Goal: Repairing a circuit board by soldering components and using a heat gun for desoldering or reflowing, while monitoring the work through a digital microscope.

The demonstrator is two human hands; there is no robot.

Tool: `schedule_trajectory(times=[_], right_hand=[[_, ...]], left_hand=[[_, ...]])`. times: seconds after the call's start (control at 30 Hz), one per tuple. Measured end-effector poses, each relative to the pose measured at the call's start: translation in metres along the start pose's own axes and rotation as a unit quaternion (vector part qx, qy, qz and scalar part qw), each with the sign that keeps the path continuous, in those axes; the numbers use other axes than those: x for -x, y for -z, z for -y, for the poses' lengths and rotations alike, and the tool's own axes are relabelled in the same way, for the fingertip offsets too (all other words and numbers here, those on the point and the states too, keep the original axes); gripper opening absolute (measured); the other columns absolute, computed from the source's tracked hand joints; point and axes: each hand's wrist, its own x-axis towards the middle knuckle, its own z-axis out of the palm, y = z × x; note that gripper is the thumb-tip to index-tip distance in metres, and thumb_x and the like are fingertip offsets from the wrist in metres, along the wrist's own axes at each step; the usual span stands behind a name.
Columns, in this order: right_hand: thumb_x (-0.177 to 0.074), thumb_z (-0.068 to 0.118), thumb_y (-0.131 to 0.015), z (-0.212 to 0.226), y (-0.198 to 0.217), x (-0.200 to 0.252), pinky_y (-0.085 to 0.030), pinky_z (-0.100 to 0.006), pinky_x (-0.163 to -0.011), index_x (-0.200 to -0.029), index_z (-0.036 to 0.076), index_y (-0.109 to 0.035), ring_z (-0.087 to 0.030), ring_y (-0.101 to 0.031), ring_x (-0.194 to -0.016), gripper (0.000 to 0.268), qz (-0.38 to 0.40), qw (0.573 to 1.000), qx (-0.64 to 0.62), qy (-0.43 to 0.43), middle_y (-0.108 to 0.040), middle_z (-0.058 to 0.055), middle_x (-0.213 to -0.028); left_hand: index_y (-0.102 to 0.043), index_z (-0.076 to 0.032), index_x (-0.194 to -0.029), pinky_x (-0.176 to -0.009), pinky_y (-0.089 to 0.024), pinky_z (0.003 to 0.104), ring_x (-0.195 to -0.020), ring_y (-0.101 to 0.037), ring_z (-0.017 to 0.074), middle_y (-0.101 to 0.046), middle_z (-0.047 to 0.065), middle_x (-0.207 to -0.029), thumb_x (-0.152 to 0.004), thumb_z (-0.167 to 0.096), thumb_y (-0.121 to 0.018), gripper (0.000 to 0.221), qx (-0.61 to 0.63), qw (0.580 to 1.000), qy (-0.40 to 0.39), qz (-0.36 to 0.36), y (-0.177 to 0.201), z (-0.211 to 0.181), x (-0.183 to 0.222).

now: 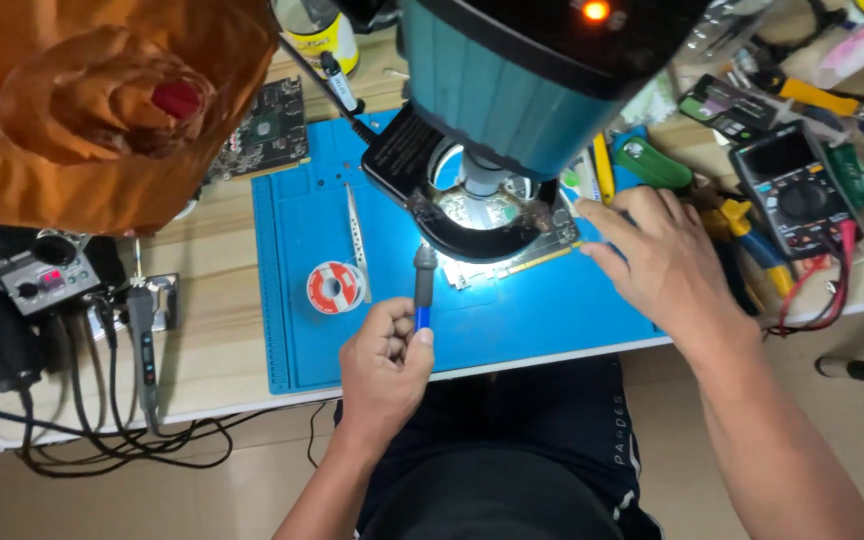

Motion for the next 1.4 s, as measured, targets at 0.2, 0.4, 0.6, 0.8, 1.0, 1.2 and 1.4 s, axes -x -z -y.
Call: schedule_trajectory(times=[0.2,0.4,0.6,0.8,1.0,1.2,1.4], right_hand=[[-0.098,0.020,-0.090,-0.005,-0.001,0.005,-0.055,-0.053,-0.105,-0.137,0.007,-0.077,-0.036,-0.067,-0.119,0.043,-0.053,0.989,-0.135,0.005,-0.067,-0.013,-0.127],[-0.098,0.017,-0.088,0.006,-0.005,0.035,-0.055,-0.041,-0.099,-0.139,0.000,-0.069,-0.027,-0.067,-0.105,0.049,-0.084,0.921,-0.337,-0.178,-0.070,-0.018,-0.124],[-0.094,0.031,-0.081,0.037,-0.022,0.058,-0.064,-0.037,-0.101,-0.149,0.005,-0.052,-0.025,-0.075,-0.109,0.067,-0.184,0.704,-0.654,-0.208,-0.072,-0.019,-0.120],[-0.109,0.041,-0.083,0.074,-0.020,0.051,-0.058,-0.036,-0.089,-0.138,0.013,-0.071,-0.021,-0.068,-0.098,0.043,-0.103,0.535,-0.828,-0.134,-0.074,-0.006,-0.111],[-0.105,0.053,-0.085,0.097,-0.039,0.037,-0.058,-0.037,-0.084,-0.139,0.008,-0.066,-0.021,-0.066,-0.092,0.059,-0.104,0.493,-0.849,-0.158,-0.070,-0.008,-0.100],[-0.100,0.054,-0.082,0.111,-0.038,0.025,-0.058,-0.037,-0.084,-0.138,0.000,-0.065,-0.020,-0.064,-0.090,0.067,-0.089,0.518,-0.825,-0.207,-0.069,-0.008,-0.097],[-0.096,0.049,-0.085,0.114,-0.048,0.021,-0.052,-0.037,-0.081,-0.137,-0.006,-0.065,-0.024,-0.065,-0.086,0.071,-0.124,0.481,-0.843,-0.208,-0.067,-0.014,-0.091]], left_hand=[[-0.071,-0.006,-0.119,-0.052,-0.043,0.025,-0.058,-0.047,0.0037,-0.055,-0.006,-0.076,-0.100,-0.011,-0.070,0.020,0.035,0.998,-0.047,-0.003,-0.003,0.002,-0.008],[-0.071,-0.006,-0.118,-0.052,-0.043,0.025,-0.058,-0.047,0.0044,-0.055,-0.005,-0.077,-0.101,-0.012,-0.068,0.018,0.052,0.997,-0.062,-0.009,-0.004,0.011,-0.010],[-0.070,-0.006,-0.118,-0.052,-0.042,0.026,-0.058,-0.046,0.0049,-0.055,-0.005,-0.077,-0.100,-0.012,-0.068,0.018,0.044,0.997,-0.065,-0.004,-0.005,0.014,-0.012],[-0.070,-0.007,-0.118,-0.052,-0.042,0.026,-0.059,-0.046,0.0051,-0.054,-0.005,-0.077,-0.101,-0.014,-0.068,0.018,0.038,0.997,-0.072,-0.008,-0.005,0.015,-0.011],[-0.070,-0.007,-0.117,-0.052,-0.043,0.026,-0.060,-0.047,0.0062,-0.054,-0.005,-0.078,-0.101,-0.016,-0.068,0.018,0.030,0.996,-0.080,-0.007,-0.005,0.014,-0.009],[-0.071,-0.007,-0.116,-0.051,-0.043,0.025,-0.058,-0.045,0.0048,-0.053,-0.006,-0.077,-0.101,-0.015,-0.068,0.018,0.033,0.995,-0.091,-0.010,-0.004,0.011,-0.008],[-0.074,-0.011,-0.110,-0.049,-0.042,0.029,-0.057,-0.046,0.0039,-0.053,-0.008,-0.073,-0.095,-0.018,-0.072,0.017,0.018,0.999,-0.033,-0.022,-0.002,0.008,-0.005]])
